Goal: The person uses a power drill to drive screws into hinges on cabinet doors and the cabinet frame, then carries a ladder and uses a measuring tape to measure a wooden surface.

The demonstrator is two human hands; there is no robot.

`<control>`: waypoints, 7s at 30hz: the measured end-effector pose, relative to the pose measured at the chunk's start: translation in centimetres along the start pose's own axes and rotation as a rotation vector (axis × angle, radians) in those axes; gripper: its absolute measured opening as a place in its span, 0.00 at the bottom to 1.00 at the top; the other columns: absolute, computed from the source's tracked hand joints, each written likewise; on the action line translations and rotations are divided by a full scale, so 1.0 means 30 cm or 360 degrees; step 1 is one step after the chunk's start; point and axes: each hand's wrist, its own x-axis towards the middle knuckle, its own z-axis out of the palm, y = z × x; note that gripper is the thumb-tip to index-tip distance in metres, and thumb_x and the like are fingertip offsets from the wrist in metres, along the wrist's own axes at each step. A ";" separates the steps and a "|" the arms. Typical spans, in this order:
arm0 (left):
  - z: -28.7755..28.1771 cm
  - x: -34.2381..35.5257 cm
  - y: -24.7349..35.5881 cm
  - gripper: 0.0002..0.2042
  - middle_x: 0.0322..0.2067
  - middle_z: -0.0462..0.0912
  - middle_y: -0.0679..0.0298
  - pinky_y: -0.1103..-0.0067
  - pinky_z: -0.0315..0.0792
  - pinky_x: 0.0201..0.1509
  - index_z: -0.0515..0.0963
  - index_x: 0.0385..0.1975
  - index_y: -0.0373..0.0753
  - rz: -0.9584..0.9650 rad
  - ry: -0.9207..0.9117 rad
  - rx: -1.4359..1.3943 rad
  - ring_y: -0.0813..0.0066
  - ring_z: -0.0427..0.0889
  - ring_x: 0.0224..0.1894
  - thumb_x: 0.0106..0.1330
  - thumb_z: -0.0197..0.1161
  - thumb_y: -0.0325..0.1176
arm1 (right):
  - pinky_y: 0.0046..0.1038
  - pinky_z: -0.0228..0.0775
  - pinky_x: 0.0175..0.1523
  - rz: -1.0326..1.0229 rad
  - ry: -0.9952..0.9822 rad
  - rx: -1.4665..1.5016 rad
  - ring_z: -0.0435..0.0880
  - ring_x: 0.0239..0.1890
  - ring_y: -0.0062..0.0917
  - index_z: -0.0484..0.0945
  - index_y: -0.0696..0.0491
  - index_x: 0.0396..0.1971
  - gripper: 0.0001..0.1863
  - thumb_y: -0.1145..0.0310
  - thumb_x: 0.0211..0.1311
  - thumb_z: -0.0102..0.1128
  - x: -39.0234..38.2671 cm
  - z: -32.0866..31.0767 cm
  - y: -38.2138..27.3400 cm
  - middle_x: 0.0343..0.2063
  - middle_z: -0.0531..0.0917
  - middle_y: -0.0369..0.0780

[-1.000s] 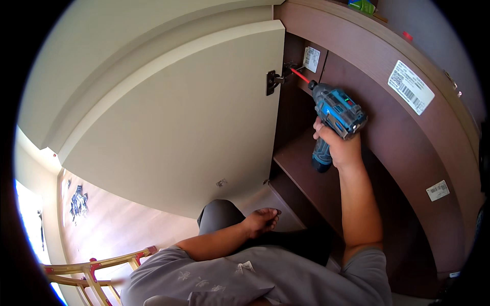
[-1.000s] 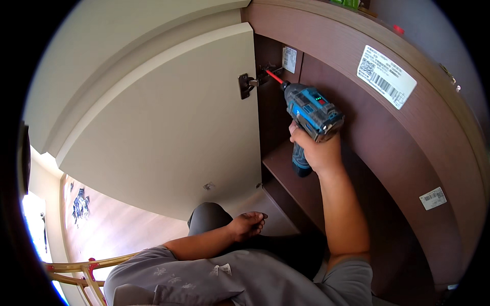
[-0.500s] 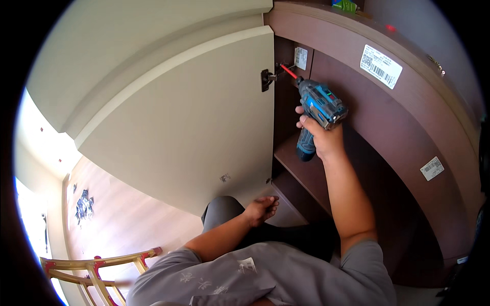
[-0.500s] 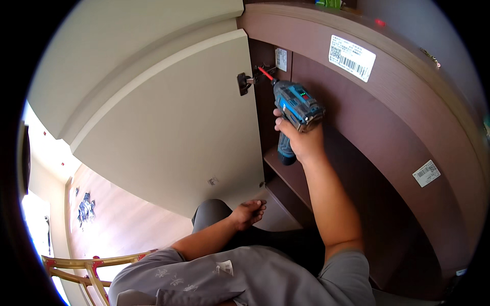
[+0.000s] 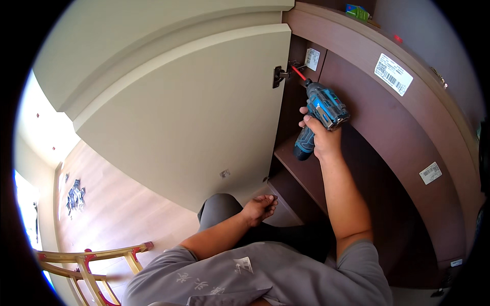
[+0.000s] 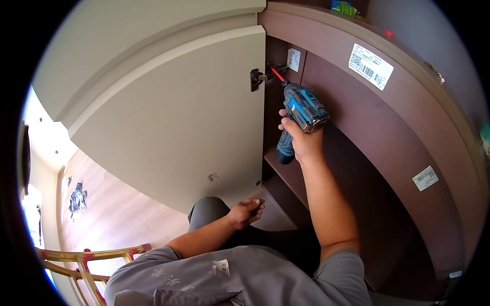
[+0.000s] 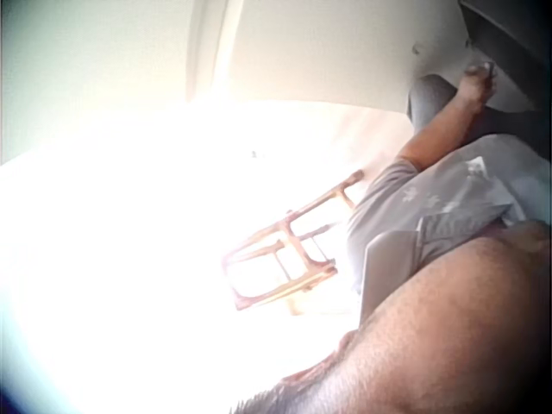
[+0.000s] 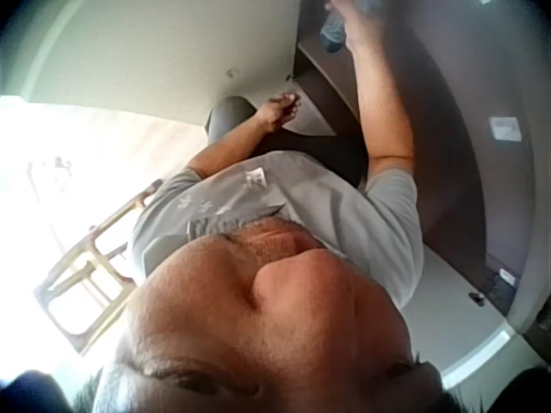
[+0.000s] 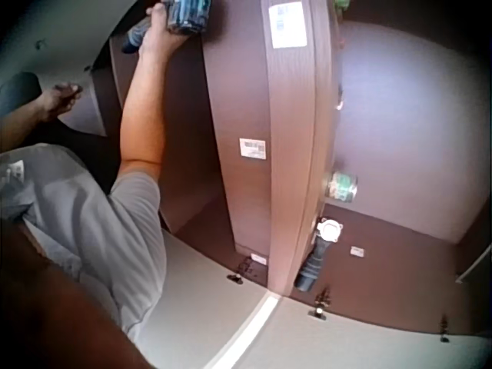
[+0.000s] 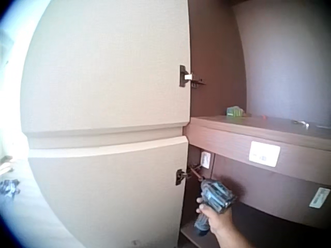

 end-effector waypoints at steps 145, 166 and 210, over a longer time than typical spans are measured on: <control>0.390 0.250 -0.262 0.05 0.36 0.86 0.61 0.79 0.83 0.44 0.81 0.43 0.37 -0.1375 -0.1216 0.0686 0.71 0.87 0.39 0.71 0.64 0.28 | 0.29 0.80 0.42 0.0700 0.1296 -0.0180 0.84 0.34 0.25 0.75 0.60 0.55 0.25 0.81 0.55 0.66 -1.538 -0.178 -0.169 0.40 0.86 0.45; 0.752 0.299 -0.316 0.08 0.28 0.79 0.70 0.86 0.74 0.34 0.79 0.43 0.41 -0.1643 -0.1736 0.0831 0.81 0.77 0.29 0.74 0.62 0.37 | 0.30 0.75 0.52 -0.0297 0.1960 -0.0739 0.80 0.48 0.25 0.73 0.57 0.57 0.24 0.82 0.59 0.64 -1.376 -0.150 -0.250 0.49 0.81 0.39; 1.468 0.093 -0.230 0.20 0.26 0.81 0.64 0.77 0.73 0.36 0.77 0.53 0.35 0.0971 -0.2445 0.1142 0.81 0.76 0.29 0.71 0.65 0.44 | 0.44 0.78 0.57 0.0792 0.2793 -0.2899 0.83 0.54 0.49 0.63 0.61 0.68 0.54 0.44 0.48 0.77 -1.036 -0.578 -0.904 0.57 0.77 0.52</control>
